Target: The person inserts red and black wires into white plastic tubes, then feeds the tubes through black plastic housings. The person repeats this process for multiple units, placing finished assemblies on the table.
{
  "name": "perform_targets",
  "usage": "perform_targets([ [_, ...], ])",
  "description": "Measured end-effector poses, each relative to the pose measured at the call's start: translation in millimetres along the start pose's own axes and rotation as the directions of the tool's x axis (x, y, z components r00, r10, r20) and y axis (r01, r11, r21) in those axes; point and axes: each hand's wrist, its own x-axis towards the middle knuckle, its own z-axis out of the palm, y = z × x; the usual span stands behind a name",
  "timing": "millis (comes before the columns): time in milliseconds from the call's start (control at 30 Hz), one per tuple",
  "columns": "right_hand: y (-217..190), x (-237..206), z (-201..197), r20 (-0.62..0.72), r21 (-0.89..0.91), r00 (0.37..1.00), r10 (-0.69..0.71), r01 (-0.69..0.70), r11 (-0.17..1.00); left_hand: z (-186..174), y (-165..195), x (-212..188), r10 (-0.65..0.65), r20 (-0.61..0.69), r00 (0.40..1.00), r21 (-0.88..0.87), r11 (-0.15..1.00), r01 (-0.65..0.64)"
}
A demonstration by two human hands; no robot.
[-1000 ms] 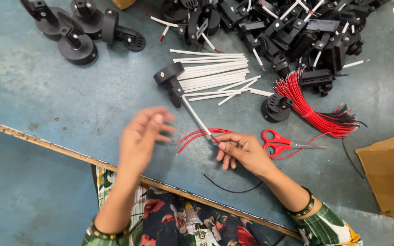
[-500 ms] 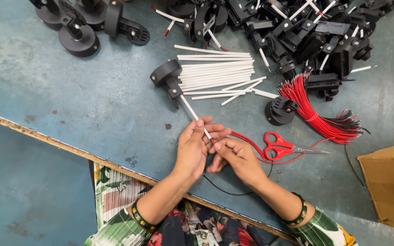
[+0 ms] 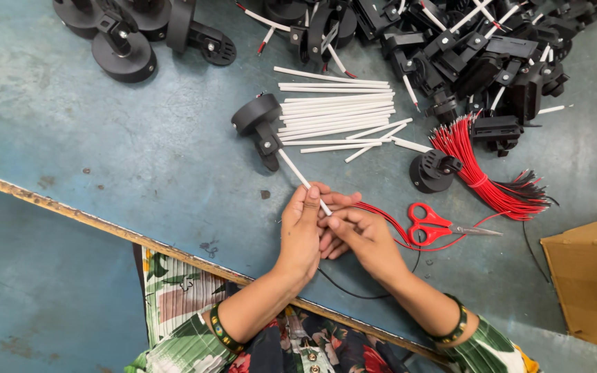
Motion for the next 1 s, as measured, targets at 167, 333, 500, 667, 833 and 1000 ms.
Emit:
perform_targets([
  [167,3,-15,-7,-0.029,-0.021,0.998,-0.05,0.049,0.999,-1,-4,2,0.016,0.027,1.0,-0.025,1.0,-0.015],
  [333,10,-5,-4,-0.048,-0.02,0.998,-0.031,0.03,0.999,-2,-10,3,0.032,0.067,0.997,0.008,0.999,-0.032],
  [500,7,-3,-5,-0.056,-0.06,0.998,-0.005,0.002,0.998,-3,-8,3,0.038,0.079,0.996,-0.007,0.999,-0.037],
  [667,6,-10,-10,-0.012,-0.011,0.998,-0.065,0.065,0.998,-4,-5,2,0.012,0.093,0.996,-0.015,1.0,-0.011],
  [833,12,-7,-5,-0.024,-0.02,0.999,-0.048,0.048,0.999,-6,-5,2,0.015,0.094,0.995,0.023,1.0,-0.017],
  [1000,14,-6,-7,-0.035,-0.004,0.997,-0.068,0.068,0.998,-9,-3,2,0.002,0.109,0.994,0.005,1.0,-0.002],
])
